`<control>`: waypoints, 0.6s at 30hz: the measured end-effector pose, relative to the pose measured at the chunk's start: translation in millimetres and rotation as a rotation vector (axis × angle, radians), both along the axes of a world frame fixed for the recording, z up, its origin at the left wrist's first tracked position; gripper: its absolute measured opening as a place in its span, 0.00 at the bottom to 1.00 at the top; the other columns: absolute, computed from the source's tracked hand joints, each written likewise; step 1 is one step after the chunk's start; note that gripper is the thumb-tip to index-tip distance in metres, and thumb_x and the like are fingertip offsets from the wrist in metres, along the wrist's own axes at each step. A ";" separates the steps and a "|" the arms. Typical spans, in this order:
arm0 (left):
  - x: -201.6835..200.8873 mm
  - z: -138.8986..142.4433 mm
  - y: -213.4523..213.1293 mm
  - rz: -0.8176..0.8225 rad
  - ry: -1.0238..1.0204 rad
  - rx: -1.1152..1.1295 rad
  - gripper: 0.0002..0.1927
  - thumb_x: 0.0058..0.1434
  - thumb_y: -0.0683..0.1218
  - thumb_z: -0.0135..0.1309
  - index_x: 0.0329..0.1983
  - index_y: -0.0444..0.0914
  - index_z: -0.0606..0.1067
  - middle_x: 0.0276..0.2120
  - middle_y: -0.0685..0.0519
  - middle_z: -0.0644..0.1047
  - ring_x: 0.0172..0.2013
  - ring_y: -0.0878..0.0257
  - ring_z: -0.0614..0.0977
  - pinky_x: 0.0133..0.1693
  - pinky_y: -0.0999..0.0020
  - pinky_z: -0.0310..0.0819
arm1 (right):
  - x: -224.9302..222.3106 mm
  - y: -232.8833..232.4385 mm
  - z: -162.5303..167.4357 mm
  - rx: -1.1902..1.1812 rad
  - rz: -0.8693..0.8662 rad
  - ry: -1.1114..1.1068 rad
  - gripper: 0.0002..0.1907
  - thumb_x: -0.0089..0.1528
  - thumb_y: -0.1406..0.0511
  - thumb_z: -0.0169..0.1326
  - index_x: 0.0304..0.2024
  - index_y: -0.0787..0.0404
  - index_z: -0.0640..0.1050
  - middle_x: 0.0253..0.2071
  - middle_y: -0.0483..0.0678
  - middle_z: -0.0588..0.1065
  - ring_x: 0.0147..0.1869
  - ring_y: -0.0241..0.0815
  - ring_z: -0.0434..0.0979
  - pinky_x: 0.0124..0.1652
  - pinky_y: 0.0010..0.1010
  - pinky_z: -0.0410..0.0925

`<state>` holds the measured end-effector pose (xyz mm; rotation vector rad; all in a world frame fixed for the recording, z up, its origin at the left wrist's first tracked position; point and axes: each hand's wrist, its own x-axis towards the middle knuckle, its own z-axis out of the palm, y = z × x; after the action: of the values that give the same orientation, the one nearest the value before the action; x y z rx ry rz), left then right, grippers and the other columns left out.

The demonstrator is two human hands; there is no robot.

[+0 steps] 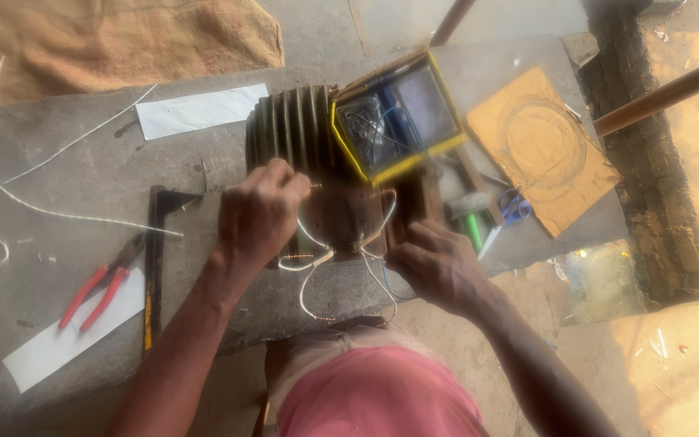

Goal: The person uses a multimeter to test the windings of an electric motor on a workbench. They connect the multimeter leads to the motor's terminal wires, adjust the multimeter, and manipulate the white and black wires to take readings, lifting the wired motor plate at the end.

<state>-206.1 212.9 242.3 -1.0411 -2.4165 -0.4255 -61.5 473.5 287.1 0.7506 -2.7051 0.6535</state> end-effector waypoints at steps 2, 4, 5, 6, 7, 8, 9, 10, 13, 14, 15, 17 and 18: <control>-0.5 -1.2 -1.6 0.004 0.021 -0.015 0.09 0.65 0.46 0.64 0.29 0.40 0.80 0.26 0.54 0.77 0.22 0.69 0.77 0.16 0.80 0.68 | 0.7 0.0 0.2 -0.006 -0.001 -0.004 0.06 0.61 0.64 0.62 0.33 0.57 0.79 0.29 0.43 0.72 0.32 0.36 0.72 0.26 0.32 0.69; -0.8 -2.7 -2.6 0.003 -0.006 -0.033 0.10 0.66 0.46 0.63 0.28 0.40 0.80 0.24 0.55 0.75 0.20 0.70 0.74 0.14 0.80 0.66 | 1.5 0.2 0.2 -0.011 -0.008 -0.009 0.05 0.62 0.64 0.62 0.33 0.57 0.80 0.30 0.43 0.73 0.31 0.35 0.72 0.25 0.31 0.69; -1.1 -3.5 -2.9 0.003 -0.019 -0.041 0.11 0.66 0.46 0.63 0.27 0.40 0.80 0.24 0.56 0.74 0.19 0.71 0.73 0.13 0.80 0.65 | 2.1 0.3 -0.2 -0.003 -0.004 0.009 0.05 0.62 0.64 0.62 0.33 0.57 0.80 0.30 0.43 0.74 0.31 0.35 0.72 0.25 0.31 0.69; -1.1 -4.3 -3.0 0.003 -0.015 -0.035 0.12 0.66 0.46 0.62 0.26 0.40 0.79 0.24 0.56 0.73 0.19 0.71 0.72 0.13 0.80 0.64 | 2.6 0.1 -1.1 0.004 0.002 0.027 0.05 0.62 0.64 0.62 0.33 0.57 0.80 0.31 0.43 0.74 0.31 0.35 0.73 0.25 0.31 0.69; -1.1 -5.0 -2.8 0.003 -0.012 -0.030 0.13 0.67 0.46 0.62 0.26 0.40 0.79 0.24 0.57 0.73 0.18 0.71 0.71 0.13 0.80 0.64 | 3.4 0.1 -2.3 0.011 0.007 0.043 0.05 0.62 0.64 0.62 0.34 0.57 0.80 0.31 0.43 0.75 0.32 0.35 0.73 0.25 0.31 0.69; -0.6 -5.6 -3.0 0.003 -0.011 -0.026 0.14 0.67 0.45 0.62 0.25 0.40 0.78 0.23 0.57 0.72 0.18 0.71 0.71 0.13 0.81 0.63 | 4.4 -0.1 -3.9 0.013 -0.001 0.034 0.05 0.62 0.64 0.62 0.33 0.57 0.80 0.31 0.43 0.75 0.31 0.35 0.74 0.25 0.31 0.69; -0.1 -6.0 -3.3 0.011 -0.003 -0.032 0.13 0.67 0.45 0.62 0.25 0.40 0.78 0.24 0.57 0.72 0.18 0.71 0.71 0.13 0.81 0.63 | 5.1 -0.1 -5.8 0.016 -0.010 0.024 0.05 0.62 0.64 0.62 0.33 0.57 0.80 0.32 0.43 0.75 0.31 0.35 0.74 0.24 0.31 0.69; 0.0 -6.3 -3.5 0.019 0.006 -0.037 0.13 0.67 0.45 0.62 0.26 0.41 0.78 0.24 0.57 0.72 0.19 0.71 0.71 0.13 0.81 0.64 | 6.0 0.2 -7.7 0.019 -0.019 0.016 0.05 0.62 0.64 0.62 0.33 0.57 0.81 0.32 0.43 0.76 0.31 0.35 0.74 0.24 0.31 0.69; 1.7 -6.6 -3.7 0.021 0.002 -0.024 0.10 0.67 0.46 0.61 0.28 0.40 0.80 0.24 0.56 0.72 0.19 0.70 0.72 0.14 0.80 0.65 | 9.3 4.4 -11.3 0.031 -0.054 0.032 0.03 0.62 0.64 0.64 0.34 0.55 0.82 0.33 0.42 0.76 0.33 0.35 0.76 0.27 0.31 0.71; 2.5 -6.7 -3.5 0.018 -0.005 -0.015 0.10 0.66 0.46 0.62 0.29 0.40 0.80 0.24 0.56 0.72 0.19 0.69 0.73 0.14 0.80 0.65 | 12.4 7.1 -10.6 -0.037 -0.088 0.065 0.06 0.60 0.62 0.65 0.34 0.56 0.81 0.35 0.44 0.76 0.36 0.37 0.76 0.30 0.30 0.72; 3.7 -7.0 -3.0 0.023 -0.025 0.001 0.10 0.66 0.46 0.62 0.29 0.40 0.80 0.24 0.56 0.72 0.19 0.69 0.73 0.13 0.80 0.65 | 17.5 10.4 -8.8 -0.106 -0.121 0.097 0.09 0.58 0.60 0.66 0.35 0.56 0.81 0.37 0.45 0.76 0.39 0.39 0.77 0.33 0.29 0.73; 5.4 -7.9 -1.9 0.039 -0.064 0.032 0.10 0.67 0.46 0.62 0.29 0.39 0.81 0.24 0.54 0.73 0.18 0.69 0.73 0.11 0.79 0.65 | 29.0 15.1 -5.2 -0.194 -0.204 0.061 0.11 0.56 0.59 0.67 0.36 0.56 0.81 0.40 0.47 0.76 0.42 0.40 0.77 0.37 0.28 0.75; 7.0 -8.5 -2.3 0.044 -0.055 0.039 0.09 0.67 0.45 0.62 0.31 0.39 0.81 0.24 0.55 0.73 0.19 0.69 0.74 0.12 0.80 0.66 | 40.8 15.4 -2.9 -0.216 -0.255 -0.017 0.10 0.56 0.60 0.66 0.36 0.56 0.81 0.41 0.47 0.76 0.42 0.38 0.78 0.37 0.28 0.75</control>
<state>-199.1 210.6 233.9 -0.9700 -2.4646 -0.4904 -20.8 488.9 284.2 0.3423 -2.6266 0.8713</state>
